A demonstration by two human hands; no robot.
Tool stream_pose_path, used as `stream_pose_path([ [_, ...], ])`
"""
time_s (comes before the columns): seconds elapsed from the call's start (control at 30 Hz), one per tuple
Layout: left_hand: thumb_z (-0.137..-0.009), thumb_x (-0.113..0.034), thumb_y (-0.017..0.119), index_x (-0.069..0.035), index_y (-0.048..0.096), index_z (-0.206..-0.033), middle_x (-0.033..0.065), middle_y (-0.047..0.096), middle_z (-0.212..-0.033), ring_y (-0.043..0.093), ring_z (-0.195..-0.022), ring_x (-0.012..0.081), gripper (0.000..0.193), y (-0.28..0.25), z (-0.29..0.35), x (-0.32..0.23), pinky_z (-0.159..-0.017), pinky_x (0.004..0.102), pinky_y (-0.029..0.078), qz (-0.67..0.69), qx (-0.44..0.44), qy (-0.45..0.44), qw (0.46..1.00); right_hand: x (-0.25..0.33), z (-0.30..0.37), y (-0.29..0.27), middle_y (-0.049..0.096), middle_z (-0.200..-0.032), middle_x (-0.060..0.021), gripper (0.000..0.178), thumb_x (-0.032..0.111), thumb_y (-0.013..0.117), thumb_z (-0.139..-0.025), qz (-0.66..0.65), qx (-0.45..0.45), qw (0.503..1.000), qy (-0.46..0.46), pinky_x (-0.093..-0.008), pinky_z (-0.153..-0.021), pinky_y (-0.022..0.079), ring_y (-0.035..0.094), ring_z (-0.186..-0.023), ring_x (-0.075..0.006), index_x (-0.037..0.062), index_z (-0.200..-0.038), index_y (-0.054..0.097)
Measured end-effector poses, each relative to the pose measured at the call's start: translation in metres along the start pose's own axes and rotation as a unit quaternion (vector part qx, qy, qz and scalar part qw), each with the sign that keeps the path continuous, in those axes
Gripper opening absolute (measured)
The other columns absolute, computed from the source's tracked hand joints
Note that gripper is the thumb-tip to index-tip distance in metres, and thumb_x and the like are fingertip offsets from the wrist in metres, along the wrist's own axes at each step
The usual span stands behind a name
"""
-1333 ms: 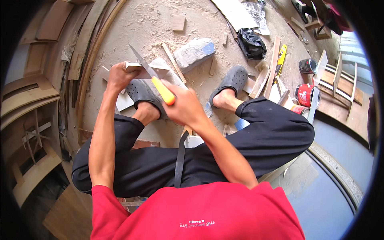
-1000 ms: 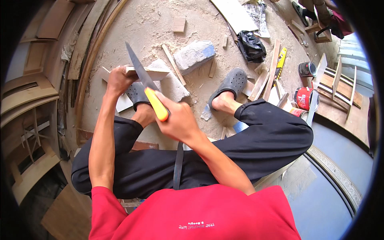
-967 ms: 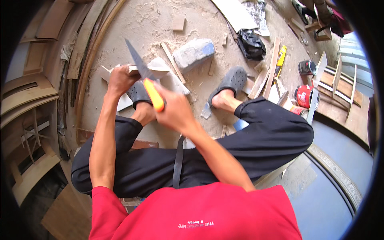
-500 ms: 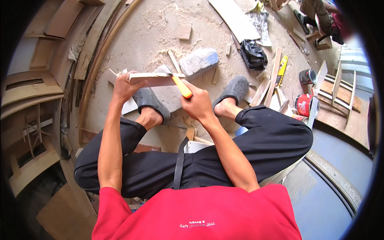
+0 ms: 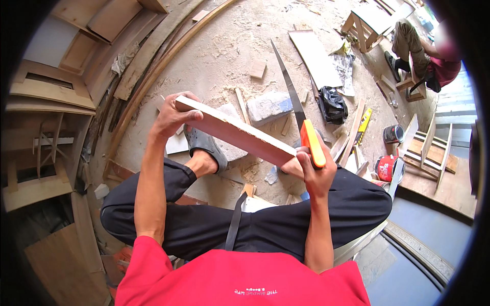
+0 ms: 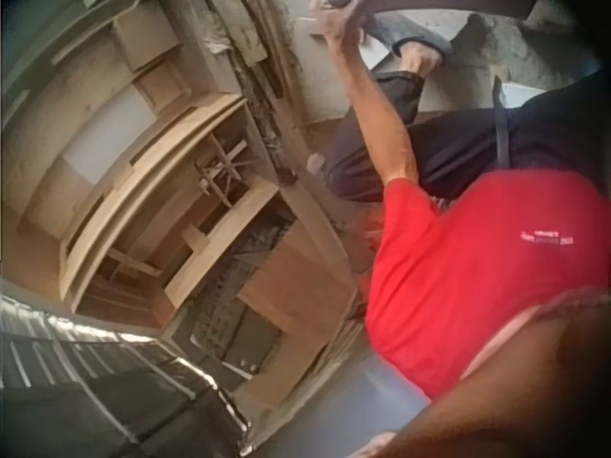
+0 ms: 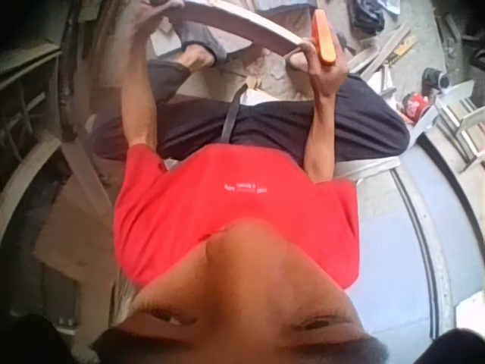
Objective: The person sits on the floor and uses a hand saw to cut a small piece of wood held between their feet. After cutting, they inspect the pieces and fit them into a small wooden frame.
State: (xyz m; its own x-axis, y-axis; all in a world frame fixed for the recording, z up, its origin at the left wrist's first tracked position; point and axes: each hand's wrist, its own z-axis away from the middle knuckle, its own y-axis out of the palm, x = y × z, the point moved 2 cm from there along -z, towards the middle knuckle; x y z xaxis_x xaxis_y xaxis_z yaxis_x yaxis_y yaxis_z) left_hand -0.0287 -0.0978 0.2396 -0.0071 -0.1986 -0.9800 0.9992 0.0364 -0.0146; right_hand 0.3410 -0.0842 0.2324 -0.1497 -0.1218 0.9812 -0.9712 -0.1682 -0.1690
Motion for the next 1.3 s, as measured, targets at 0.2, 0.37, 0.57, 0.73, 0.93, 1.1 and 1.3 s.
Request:
stream_pose_path([
  [0.2, -0.066, -0.014, 0.089, -0.001, 0.065, -0.090, 0.0025, 0.064, -0.072, 0.059, -0.060, 0.0078, 0.036, 0.020, -0.005, -0.013, -0.045, 0.0231, 0.048, 0.055, 0.031, 0.070, 0.996, 0.011, 0.015, -0.016, 0.068, -0.105, -0.0148, 0.070, 0.015, 0.079, -0.081, -0.089, -0.014, 0.996, 0.014, -0.0282, -0.081, 0.053, 0.064, -0.091, -0.0159, -0.0072, -0.138, 0.044],
  [0.37, -0.065, -0.009, 0.089, 0.000, 0.064, -0.099, 0.0036, 0.066, -0.081, 0.063, -0.069, 0.0079, 0.043, 0.026, -0.011, -0.025, -0.053, 0.0214, 0.050, 0.023, 0.057, 0.249, 0.967, 0.025, 0.023, -0.018, 0.068, -0.104, -0.0185, 0.067, 0.010, 0.075, -0.084, -0.116, -0.031, 0.992, 0.042, -0.0281, -0.080, 0.053, 0.066, -0.091, -0.0172, -0.0072, -0.139, 0.041],
  [0.57, -0.070, -0.016, 0.087, -0.003, 0.025, -0.143, 0.0172, 0.043, -0.131, 0.056, -0.112, 0.0235, 0.096, 0.062, -0.018, -0.015, -0.088, 0.0329, 0.057, 0.114, -0.174, 0.150, 0.967, 0.040, 0.020, 0.002, 0.070, -0.094, -0.0126, 0.060, 0.017, 0.074, -0.086, -0.069, -0.082, 0.994, -0.026, -0.0239, -0.073, 0.049, 0.062, -0.076, -0.0115, -0.0074, -0.133, 0.048],
  [0.73, -0.073, -0.023, 0.085, -0.002, -0.004, -0.150, 0.0232, 0.032, -0.142, 0.048, -0.123, 0.0322, 0.120, 0.097, -0.018, 0.007, -0.098, 0.0390, 0.050, 0.148, -0.165, 0.094, 0.971, 0.025, 0.023, 0.011, 0.070, -0.102, -0.0149, 0.067, 0.004, 0.076, -0.082, 0.013, -0.036, 0.996, -0.087, -0.0236, -0.075, 0.052, 0.064, -0.081, -0.0108, -0.0040, -0.139, 0.043],
  [0.93, -0.072, -0.020, 0.082, -0.003, -0.005, -0.148, 0.0226, 0.028, -0.140, 0.051, -0.119, 0.0296, 0.117, 0.105, -0.018, 0.012, -0.090, 0.0394, 0.055, 0.034, -0.189, 0.068, 0.979, 0.011, 0.032, 0.015, 0.069, -0.102, -0.0145, 0.063, 0.002, 0.074, -0.083, 0.007, -0.018, 0.999, -0.041, -0.0242, -0.076, 0.052, 0.064, -0.081, -0.0108, -0.0046, -0.138, 0.045],
  [1.1, -0.073, -0.042, 0.077, -0.007, 0.020, -0.145, 0.0250, 0.032, -0.134, 0.044, -0.122, 0.0368, 0.099, 0.090, -0.018, -0.005, -0.104, 0.0439, 0.038, -0.155, -0.336, 0.033, 0.929, 0.002, 0.025, 0.034, 0.068, -0.101, -0.0137, 0.055, 0.002, 0.068, -0.088, -0.138, -0.040, 0.988, 0.063, -0.0186, -0.060, 0.047, 0.060, -0.077, -0.0083, -0.0045, -0.138, 0.044],
  [1.3, -0.092, -0.043, 0.061, -0.013, 0.038, -0.143, 0.0248, 0.043, -0.130, 0.056, -0.108, 0.0335, 0.063, 0.054, 0.002, -0.017, -0.090, 0.0407, 0.048, -0.315, -0.467, 0.071, 0.823, 0.010, 0.017, 0.058, 0.067, -0.099, -0.0076, 0.050, 0.005, 0.068, -0.089, -0.172, 0.018, 0.978, 0.120, -0.0222, -0.070, 0.049, 0.060, -0.081, -0.0087, -0.0042, -0.134, 0.049],
])
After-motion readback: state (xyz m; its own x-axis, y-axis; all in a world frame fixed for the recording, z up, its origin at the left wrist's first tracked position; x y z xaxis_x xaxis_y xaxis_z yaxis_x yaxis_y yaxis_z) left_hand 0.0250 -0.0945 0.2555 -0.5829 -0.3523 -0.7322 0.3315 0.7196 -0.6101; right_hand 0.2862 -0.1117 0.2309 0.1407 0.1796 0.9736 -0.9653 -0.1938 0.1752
